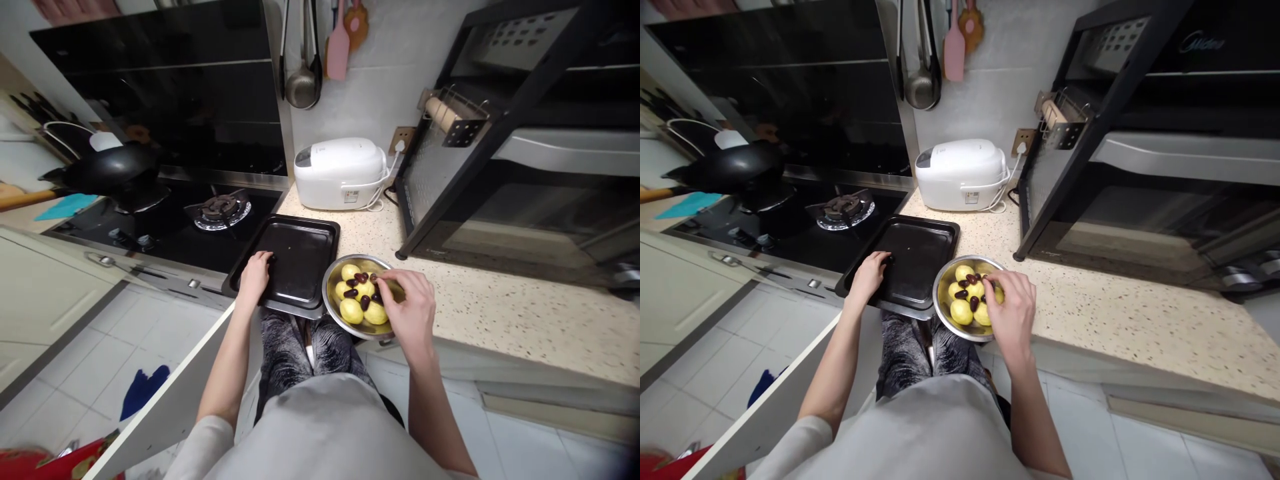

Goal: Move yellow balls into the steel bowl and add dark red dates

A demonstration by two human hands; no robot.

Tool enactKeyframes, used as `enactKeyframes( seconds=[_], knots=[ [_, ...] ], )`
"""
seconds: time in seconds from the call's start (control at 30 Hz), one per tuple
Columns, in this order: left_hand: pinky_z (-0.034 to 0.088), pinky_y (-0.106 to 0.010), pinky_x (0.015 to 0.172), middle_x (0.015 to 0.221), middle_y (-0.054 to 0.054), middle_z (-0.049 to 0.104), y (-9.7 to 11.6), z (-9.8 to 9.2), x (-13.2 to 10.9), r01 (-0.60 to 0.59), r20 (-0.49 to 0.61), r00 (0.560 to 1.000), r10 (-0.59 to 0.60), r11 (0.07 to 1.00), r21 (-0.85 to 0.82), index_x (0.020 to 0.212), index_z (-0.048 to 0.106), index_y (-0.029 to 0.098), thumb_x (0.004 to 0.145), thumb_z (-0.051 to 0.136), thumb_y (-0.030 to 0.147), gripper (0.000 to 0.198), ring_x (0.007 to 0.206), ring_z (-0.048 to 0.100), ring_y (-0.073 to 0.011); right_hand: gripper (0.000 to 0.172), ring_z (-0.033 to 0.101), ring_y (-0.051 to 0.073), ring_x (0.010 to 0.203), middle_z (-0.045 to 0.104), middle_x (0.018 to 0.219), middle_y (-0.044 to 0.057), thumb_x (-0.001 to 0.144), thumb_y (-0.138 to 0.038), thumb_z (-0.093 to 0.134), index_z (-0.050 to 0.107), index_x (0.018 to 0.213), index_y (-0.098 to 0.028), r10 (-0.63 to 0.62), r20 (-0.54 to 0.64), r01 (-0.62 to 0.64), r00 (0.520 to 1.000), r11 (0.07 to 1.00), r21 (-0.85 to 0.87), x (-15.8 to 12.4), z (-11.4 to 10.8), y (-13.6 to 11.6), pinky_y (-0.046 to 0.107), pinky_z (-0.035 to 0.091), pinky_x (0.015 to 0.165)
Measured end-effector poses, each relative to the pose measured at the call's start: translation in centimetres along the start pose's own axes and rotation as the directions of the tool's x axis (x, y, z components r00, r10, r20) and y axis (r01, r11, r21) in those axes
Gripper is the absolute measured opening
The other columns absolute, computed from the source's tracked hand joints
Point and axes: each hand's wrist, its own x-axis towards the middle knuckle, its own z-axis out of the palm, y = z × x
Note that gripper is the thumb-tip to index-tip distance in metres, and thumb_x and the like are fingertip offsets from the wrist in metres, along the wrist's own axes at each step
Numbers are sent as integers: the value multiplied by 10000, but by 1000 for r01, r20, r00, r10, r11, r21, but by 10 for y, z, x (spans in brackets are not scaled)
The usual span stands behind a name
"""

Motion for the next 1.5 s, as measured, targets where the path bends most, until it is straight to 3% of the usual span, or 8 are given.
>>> enactKeyframes(
  seconds=[0.3, 0.43, 0.63, 0.8, 0.97, 1.13, 1.3, 1.5],
  knots=[
    [527, -329, 776, 1058, -86, 688, 16, -10, 0, 98, 1, 995, -99, 994, 47, 1013, 658, 209, 932, 578, 105, 155, 971, 686, -265, 103, 652, 271, 938, 753, 921, 58, 984, -244, 621, 662, 889, -237, 18, -60, -18, 998, 1000, -5, -3, -7, 2, 422, 451, 853],
    [527, -329, 795, 981, -66, 685, 27, -14, -4, 47, -68, 996, -58, 986, -157, 957, 650, 195, 918, 619, 137, 77, 897, 674, -229, 109, 667, 267, 936, 755, 906, 62, 992, -233, 621, 669, 894, -232, 16, -87, -17, 996, 1000, -5, -5, -9, -1, 425, 475, 857],
    [557, -267, 739, 980, -62, 733, 94, -24, -43, -66, 0, 995, 96, 683, -728, 1043, 709, 189, 926, 713, 320, 176, 909, 704, -190, 89, 708, 240, 883, 761, 891, 49, 986, -215, 629, 686, 923, -244, 12, -30, -5, 999, 977, 213, -16, -8, -21, 415, 562, 834],
    [568, -256, 717, 1001, -69, 731, 151, -23, -73, -64, 58, 977, 207, 534, -843, 1050, 725, 195, 942, 717, 293, 146, 867, 697, -171, 63, 748, 236, 901, 789, 953, 50, 971, -256, 652, 707, 1002, -255, 32, 113, -65, 993, 950, 305, -28, -6, -38, 394, 605, 833],
    [567, -253, 704, 1002, -63, 715, 170, -9, -86, -71, 35, 978, 205, 487, -871, 1040, 704, 193, 944, 719, 279, 130, 797, 675, -149, 33, 730, 200, 785, 768, 869, 27, 939, -275, 702, 685, 947, -247, 139, 83, -158, 987, 937, 313, -38, -5, -35, 323, 597, 718],
    [552, -274, 710, 1011, -62, 733, 170, 1, -90, -91, 40, 975, 217, 562, -822, 1056, 707, 200, 955, 711, 276, 126, 787, 668, -159, 60, 714, 192, 757, 762, 877, 25, 932, -292, 708, 687, 957, -242, 207, 106, -231, 973, 911, 343, -38, -7, -28, 331, 594, 731],
    [530, -352, 862, 984, -53, 738, 167, 9, -86, -271, -119, 961, 251, 748, -606, 1015, 687, 203, 967, 695, 237, 59, 959, 649, -217, 65, 696, 242, 928, 761, 932, 55, 973, -240, 646, 706, 949, -244, 98, 54, -108, 994, 967, 229, -30, -7, -16, 418, 572, 872],
    [518, -402, 909, 992, -57, 718, 169, 19, -85, -319, -149, 948, 283, 823, -471, 1006, 668, 215, 970, 671, 223, 37, 1000, 619, -249, 155, 627, 304, 1183, 728, 1200, 96, 974, -240, 619, 744, 1064, -260, 35, 190, -52, 981, 995, 86, -39, 2, -1, 521, 506, 1029]
  ],
)
